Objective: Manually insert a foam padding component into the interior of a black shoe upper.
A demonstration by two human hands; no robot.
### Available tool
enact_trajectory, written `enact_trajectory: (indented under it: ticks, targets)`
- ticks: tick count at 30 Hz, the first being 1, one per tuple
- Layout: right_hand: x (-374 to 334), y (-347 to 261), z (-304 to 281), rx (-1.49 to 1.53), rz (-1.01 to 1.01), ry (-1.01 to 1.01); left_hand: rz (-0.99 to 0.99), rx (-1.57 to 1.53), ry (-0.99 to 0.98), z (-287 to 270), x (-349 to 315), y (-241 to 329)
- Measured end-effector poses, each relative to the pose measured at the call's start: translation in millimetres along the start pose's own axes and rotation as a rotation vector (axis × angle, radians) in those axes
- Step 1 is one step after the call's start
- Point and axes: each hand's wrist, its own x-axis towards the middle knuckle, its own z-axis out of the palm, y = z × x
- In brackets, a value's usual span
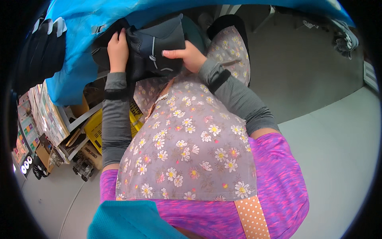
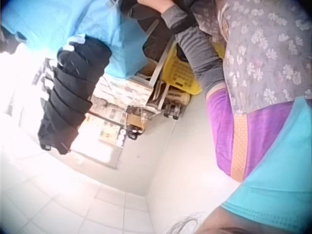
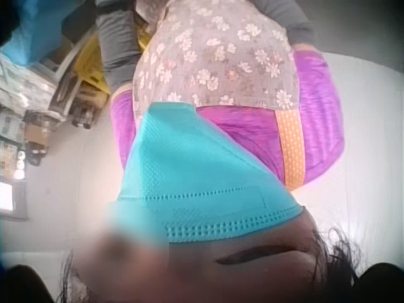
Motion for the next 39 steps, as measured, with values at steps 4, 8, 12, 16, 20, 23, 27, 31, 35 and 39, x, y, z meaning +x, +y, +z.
enact_trajectory:
  ticks: [4,8,12,16,20,23,27,31,35,39]
  targets:
    - [1.2,14.9,-9.4,0.091,-0.007,0.079,-0.680,-0.551,-0.325,-29.0,-15.9,15.1]
    - [0.5,11.5,-8.0,0.138,0.030,0.044,-1.062,-0.980,-0.257,-57.1,-44.4,-1.7]
    - [-0.9,7.2,-6.8,0.212,0.048,0.000,-1.098,-0.882,-0.521,-65.9,-57.0,19.9]
    - [3.0,-0.1,-13.7,0.147,0.084,-0.026,-0.816,-0.923,-0.290,-57.8,-53.6,23.9]
    - [10.2,-2.3,-21.3,0.086,0.120,-0.027,-0.509,-0.725,-0.210,-66.7,-24.2,17.9]
    - [13.5,-3.6,-23.4,0.092,0.115,-0.080,-0.363,-0.607,-0.117,-52.7,-28.9,19.9]
    - [4.6,5.1,-15.4,0.201,0.152,-0.082,-0.380,-0.276,-0.171,-46.7,-36.8,14.0]
    - [-7.0,7.6,0.0,0.270,0.135,-0.026,-0.211,0.125,-0.057,-48.4,-22.8,57.0]
    - [-13.7,-1.2,5.5,0.332,-0.027,0.012,-0.143,0.214,-0.032,-37.4,-10.3,82.0]
    - [-5.8,5.5,1.1,0.368,0.005,0.020,-0.168,0.201,-0.018,-28.7,-2.8,78.1]
